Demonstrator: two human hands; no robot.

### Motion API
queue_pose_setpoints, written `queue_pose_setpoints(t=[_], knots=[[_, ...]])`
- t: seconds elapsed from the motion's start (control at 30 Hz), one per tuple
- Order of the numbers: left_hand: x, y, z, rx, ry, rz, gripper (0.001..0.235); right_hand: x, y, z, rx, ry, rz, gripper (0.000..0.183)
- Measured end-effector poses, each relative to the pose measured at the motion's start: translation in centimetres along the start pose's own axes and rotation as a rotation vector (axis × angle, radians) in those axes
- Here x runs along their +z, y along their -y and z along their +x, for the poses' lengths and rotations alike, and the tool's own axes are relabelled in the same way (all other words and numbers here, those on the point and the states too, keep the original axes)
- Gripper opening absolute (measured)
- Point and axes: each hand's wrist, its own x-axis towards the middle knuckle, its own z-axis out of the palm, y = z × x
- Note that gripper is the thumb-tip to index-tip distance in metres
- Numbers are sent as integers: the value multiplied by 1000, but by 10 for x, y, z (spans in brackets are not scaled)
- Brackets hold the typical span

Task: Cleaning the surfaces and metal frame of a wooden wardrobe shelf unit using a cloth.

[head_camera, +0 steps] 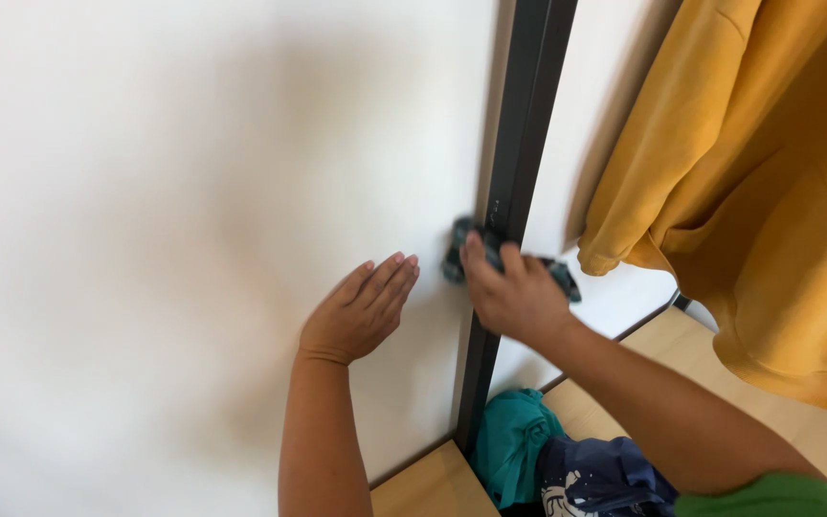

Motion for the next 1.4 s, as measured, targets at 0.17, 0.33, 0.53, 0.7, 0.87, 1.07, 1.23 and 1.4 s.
queue_pose_setpoints(t=[0.17,0.33,0.53,0.7,0.87,1.07,1.23,1.4], knots=[[2,-1,-3,3,-5,-24,55,-8,-16,0,-131,199,249,44],[3,0,-4,-13,-15,-23,53,-35,-90,85,77,-61,-66,44],[1,1,-4,-13,-16,-26,54,-23,-28,34,121,-9,-22,43],[-1,3,-4,2,14,-26,56,4,72,-77,32,196,338,42],[1,4,-4,4,-6,-19,54,-11,31,-42,-70,234,339,40],[4,2,-8,-3,-6,-43,54,-29,-46,35,133,-93,33,46],[3,2,-19,-9,10,-48,53,3,48,-30,230,60,190,42],[1,-15,-99,-6,124,-33,61,24,134,-130,183,246,434,41]])
